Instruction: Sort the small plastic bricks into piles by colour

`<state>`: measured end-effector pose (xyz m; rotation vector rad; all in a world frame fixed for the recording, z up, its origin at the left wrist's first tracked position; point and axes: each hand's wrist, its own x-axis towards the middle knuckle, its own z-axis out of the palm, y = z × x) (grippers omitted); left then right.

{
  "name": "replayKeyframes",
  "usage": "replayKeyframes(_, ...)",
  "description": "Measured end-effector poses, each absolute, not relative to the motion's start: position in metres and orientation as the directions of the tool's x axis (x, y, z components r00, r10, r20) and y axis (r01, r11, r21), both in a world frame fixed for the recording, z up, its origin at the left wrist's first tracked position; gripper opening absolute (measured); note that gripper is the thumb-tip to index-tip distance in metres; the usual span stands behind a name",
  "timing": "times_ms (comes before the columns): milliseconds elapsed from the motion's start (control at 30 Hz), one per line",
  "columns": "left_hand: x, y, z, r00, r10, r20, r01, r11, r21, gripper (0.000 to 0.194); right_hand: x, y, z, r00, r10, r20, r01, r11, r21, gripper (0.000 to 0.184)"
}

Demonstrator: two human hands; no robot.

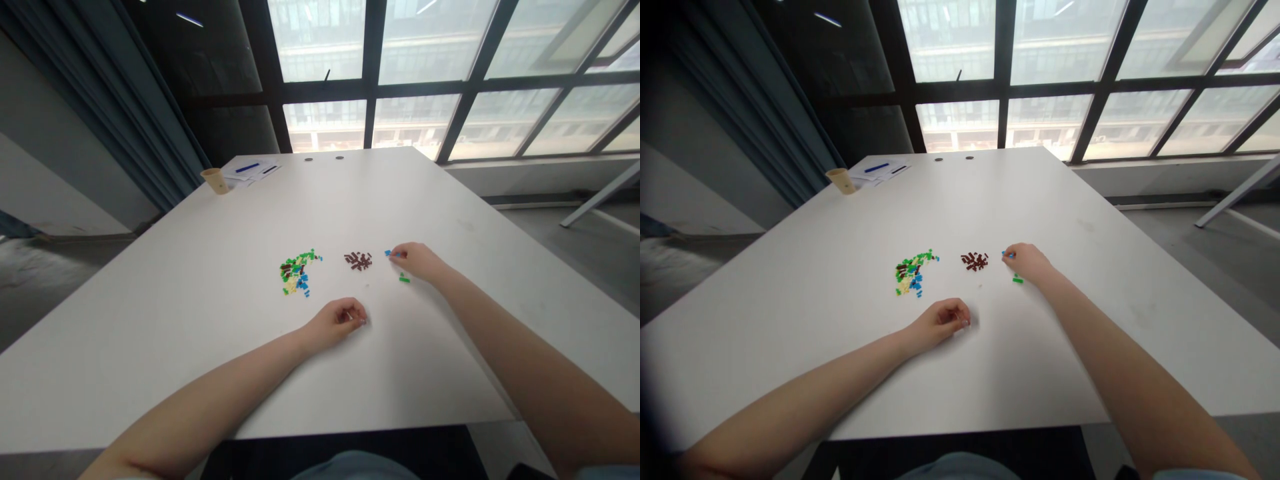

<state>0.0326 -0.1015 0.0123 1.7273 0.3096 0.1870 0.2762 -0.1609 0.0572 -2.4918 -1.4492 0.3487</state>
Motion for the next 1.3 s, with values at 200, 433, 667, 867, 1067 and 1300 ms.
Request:
replayKeyframes(200, 0.033, -0.102, 0.014, 0.950, 0.310, -0.045, 0.101, -0.166, 0.981, 0.024, 0.268, -0.171, 0.048, 0.547, 0.837, -0.019, 0.826, -0.544, -0.145, 0.033)
replayKeyframes(433, 0.033, -0.102, 0.015, 0.948, 0.314, -0.046, 0.103, -0.168, 0.980, 0.023, 0.298, -0.167, 0.035, 0.603, 0.797, 0.029, 0.794, -0.596, -0.124, 0.038)
replayKeyframes(667, 0.033, -0.103, 0.015, 0.950, 0.309, -0.056, 0.105, -0.145, 0.984, 0.023, 0.295, -0.166, 0.036, 0.603, 0.796, 0.050, 0.795, -0.593, -0.128, 0.037)
replayKeyframes(867, 0.032, -0.103, 0.019, 0.927, 0.375, 0.012, 0.106, -0.293, 0.950, 0.016, 0.276, -0.171, 0.049, 0.562, 0.823, 0.085, 0.822, -0.544, -0.171, 0.029)
replayKeyframes(1067, 0.022, -0.071, 0.035, 0.874, 0.444, 0.199, 0.244, -0.753, 0.611, 0.016, 0.196, -0.196, 0.053, 0.301, 0.939, -0.163, 0.873, -0.341, -0.348, 0.020)
replayKeyframes(1300, -0.001, -0.021, 0.054, 0.872, 0.479, -0.099, 0.477, -0.787, 0.392, 0.018, 0.165, -0.208, 0.038, 0.155, 0.979, -0.134, 0.868, -0.199, -0.456, 0.026)
